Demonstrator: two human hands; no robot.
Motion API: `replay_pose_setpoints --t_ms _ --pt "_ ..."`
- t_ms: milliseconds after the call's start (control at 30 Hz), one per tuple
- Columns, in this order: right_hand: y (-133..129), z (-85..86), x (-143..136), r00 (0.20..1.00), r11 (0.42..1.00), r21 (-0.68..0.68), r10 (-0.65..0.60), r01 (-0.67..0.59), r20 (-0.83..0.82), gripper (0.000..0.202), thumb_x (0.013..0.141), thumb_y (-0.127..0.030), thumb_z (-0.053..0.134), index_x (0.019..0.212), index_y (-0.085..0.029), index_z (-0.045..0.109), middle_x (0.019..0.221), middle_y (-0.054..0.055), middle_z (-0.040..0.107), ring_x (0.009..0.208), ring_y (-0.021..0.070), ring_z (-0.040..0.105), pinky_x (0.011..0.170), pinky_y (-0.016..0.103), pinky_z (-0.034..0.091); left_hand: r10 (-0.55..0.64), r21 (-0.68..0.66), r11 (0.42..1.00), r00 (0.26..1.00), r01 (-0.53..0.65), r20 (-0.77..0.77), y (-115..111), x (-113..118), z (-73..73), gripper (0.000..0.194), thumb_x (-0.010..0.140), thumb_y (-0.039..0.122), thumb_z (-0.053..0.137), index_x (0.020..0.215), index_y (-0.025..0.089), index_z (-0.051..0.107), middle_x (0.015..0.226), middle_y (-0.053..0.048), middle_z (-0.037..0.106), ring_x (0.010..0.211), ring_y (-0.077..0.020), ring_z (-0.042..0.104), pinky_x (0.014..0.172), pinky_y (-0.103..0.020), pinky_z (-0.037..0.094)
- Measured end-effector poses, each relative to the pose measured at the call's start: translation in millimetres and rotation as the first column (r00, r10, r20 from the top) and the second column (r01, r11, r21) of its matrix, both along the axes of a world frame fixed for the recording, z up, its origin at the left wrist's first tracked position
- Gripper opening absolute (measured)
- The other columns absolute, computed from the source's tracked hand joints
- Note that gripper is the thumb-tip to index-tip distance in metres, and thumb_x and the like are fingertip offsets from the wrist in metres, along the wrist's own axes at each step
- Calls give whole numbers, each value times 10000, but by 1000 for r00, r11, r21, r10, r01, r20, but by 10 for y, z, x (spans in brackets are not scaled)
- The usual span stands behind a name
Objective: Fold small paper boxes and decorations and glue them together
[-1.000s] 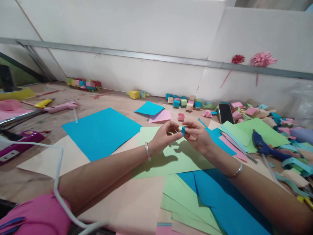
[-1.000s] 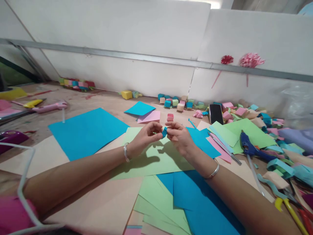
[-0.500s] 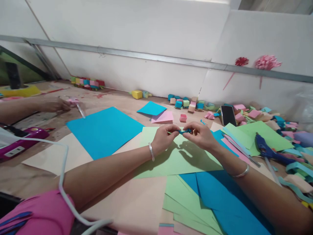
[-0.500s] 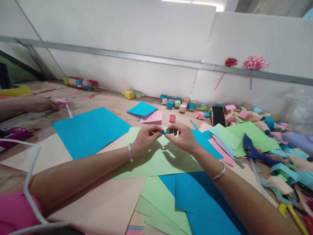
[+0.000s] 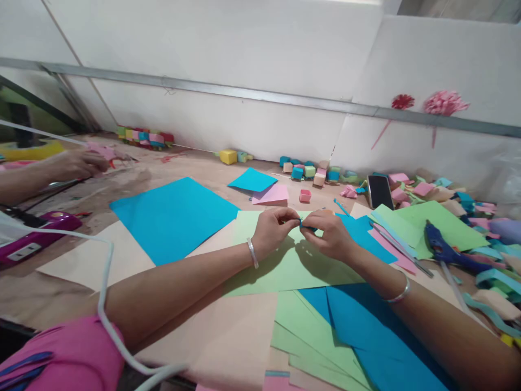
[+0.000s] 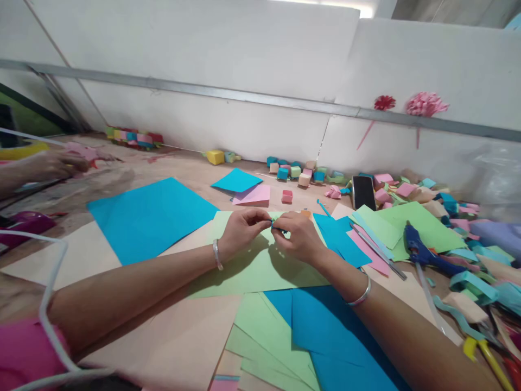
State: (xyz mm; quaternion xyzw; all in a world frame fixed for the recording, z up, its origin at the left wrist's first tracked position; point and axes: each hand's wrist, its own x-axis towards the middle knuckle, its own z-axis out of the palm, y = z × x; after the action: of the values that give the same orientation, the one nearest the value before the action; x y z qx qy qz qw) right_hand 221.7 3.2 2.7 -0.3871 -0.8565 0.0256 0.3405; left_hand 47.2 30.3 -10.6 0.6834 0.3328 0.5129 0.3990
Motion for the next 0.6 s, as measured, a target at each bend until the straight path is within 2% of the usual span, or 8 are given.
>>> replay_pose_setpoints --t_ms 333,600 --pt "36 -32 32 999 1000 -22 7 -8 -53 160 834 -148 528 706 -188 617 671 18 599 671 145 514 644 272 342 -1 11 1000 1000 1 -6 2 -7 -14 79 715 185 696 772 153 741 745 -44 725 662 -149 642 617 -254 518" --pt "47 -26 6 988 997 -83 -5 -8 -154 160 833 -160 543 702 -186 630 651 8 609 647 133 514 632 262 364 87 147 986 994 -77 -65 -41 -5 -11 144 729 99 664 808 177 756 812 -49 734 747 -160 670 689 -269 553"
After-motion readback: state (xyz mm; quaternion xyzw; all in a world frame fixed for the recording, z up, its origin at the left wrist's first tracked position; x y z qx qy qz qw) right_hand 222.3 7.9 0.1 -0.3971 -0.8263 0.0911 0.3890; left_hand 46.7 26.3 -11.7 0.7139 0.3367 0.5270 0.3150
